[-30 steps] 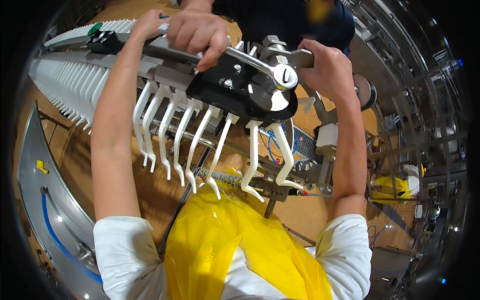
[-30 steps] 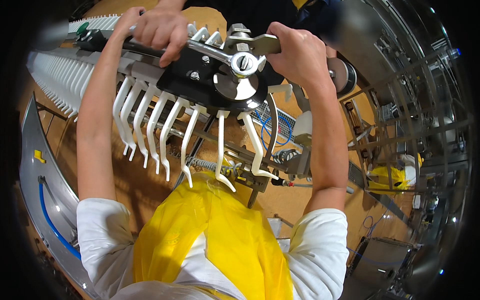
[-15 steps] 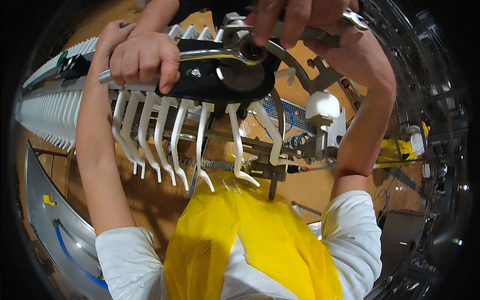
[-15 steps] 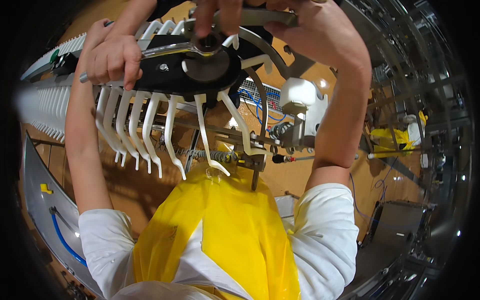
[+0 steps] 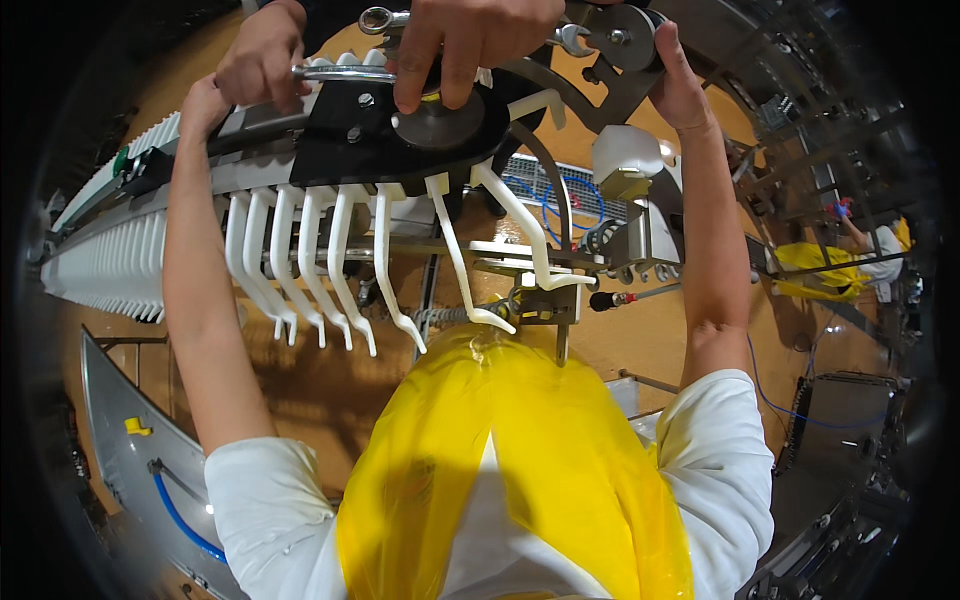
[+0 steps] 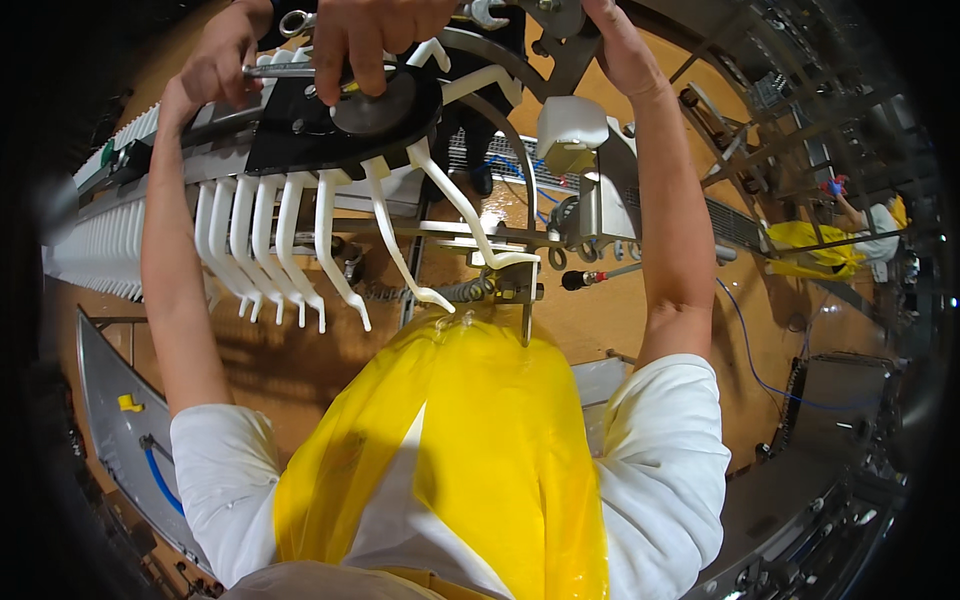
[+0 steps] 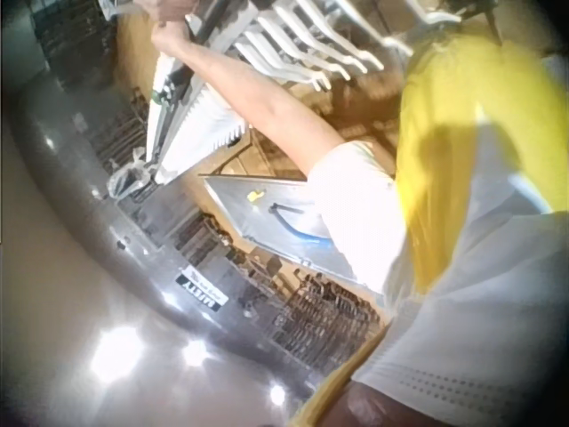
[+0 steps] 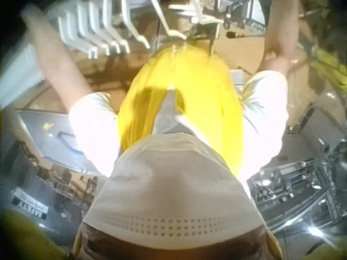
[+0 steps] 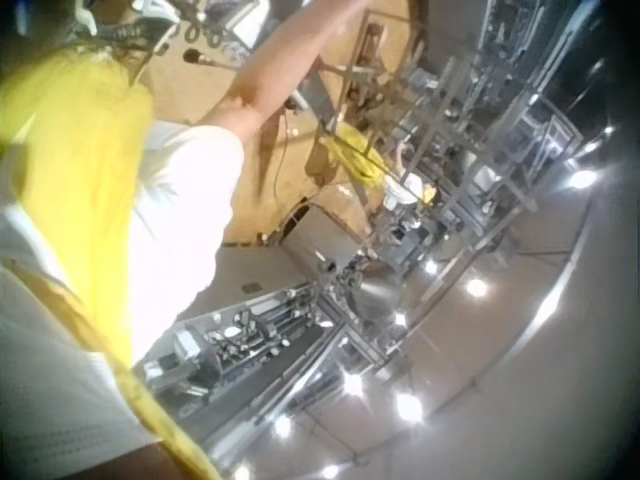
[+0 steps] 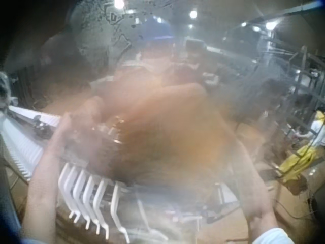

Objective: The person wipes a blue hose on a metal tray with a green sponge, then moves to a white plastic rack assembly and uses a torque wrench to tighten bolts. A coworker in a blue hard hat and mask assists by handing over tools and inspecting the assembly.

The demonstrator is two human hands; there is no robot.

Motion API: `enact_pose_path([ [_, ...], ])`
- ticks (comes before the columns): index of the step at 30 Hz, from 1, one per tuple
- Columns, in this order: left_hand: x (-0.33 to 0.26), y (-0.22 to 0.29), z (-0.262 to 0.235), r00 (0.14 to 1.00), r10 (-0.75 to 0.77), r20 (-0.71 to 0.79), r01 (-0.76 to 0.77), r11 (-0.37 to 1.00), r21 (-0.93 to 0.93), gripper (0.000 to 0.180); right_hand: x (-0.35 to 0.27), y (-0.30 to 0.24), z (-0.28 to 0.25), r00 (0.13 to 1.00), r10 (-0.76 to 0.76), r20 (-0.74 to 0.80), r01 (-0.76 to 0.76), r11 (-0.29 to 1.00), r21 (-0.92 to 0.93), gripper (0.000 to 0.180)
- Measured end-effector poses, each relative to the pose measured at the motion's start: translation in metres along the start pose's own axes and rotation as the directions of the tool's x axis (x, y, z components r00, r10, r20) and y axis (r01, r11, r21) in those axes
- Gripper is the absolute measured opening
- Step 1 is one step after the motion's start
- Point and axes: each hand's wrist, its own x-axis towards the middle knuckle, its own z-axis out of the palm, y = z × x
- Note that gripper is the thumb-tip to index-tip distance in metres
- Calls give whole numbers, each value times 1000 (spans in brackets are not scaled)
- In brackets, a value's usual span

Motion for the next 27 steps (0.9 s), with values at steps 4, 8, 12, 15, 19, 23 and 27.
enact_pose_path([
  [4, -64, 26, 24, 979, -139, 149, 153, 985, -83, 37, -6, 20, 13, 996, -7, -85, 7, 1000, 4, 78],
  [8, -80, 34, 13, 957, -250, 149, 270, 954, -132, 36, 0, 32, 19, 993, -30, -116, 32, 999, 14, 77],
  [12, -33, 41, -12, 958, -283, 40, 285, 936, -205, 36, -1, 33, 20, 992, -38, -123, 40, 999, 18, 77],
  [15, -27, 41, -19, 949, -314, 14, 309, 922, -234, 35, -1, 40, 22, 991, -35, -133, 37, 999, 12, 77],
  [19, -40, 55, -3, 937, -350, 19, 341, 899, -275, 35, -12, 44, 22, 988, -14, -152, 15, 1000, 3, 76],
  [23, -38, 52, -13, 926, -378, -14, 357, 885, -301, 35, -13, 45, 22, 990, -13, -142, 12, 1000, -3, 76],
  [27, -25, 48, -20, 924, -381, -28, 356, 885, -299, 34, -10, 49, 25, 991, -15, -133, 12, 1000, -22, 75],
])
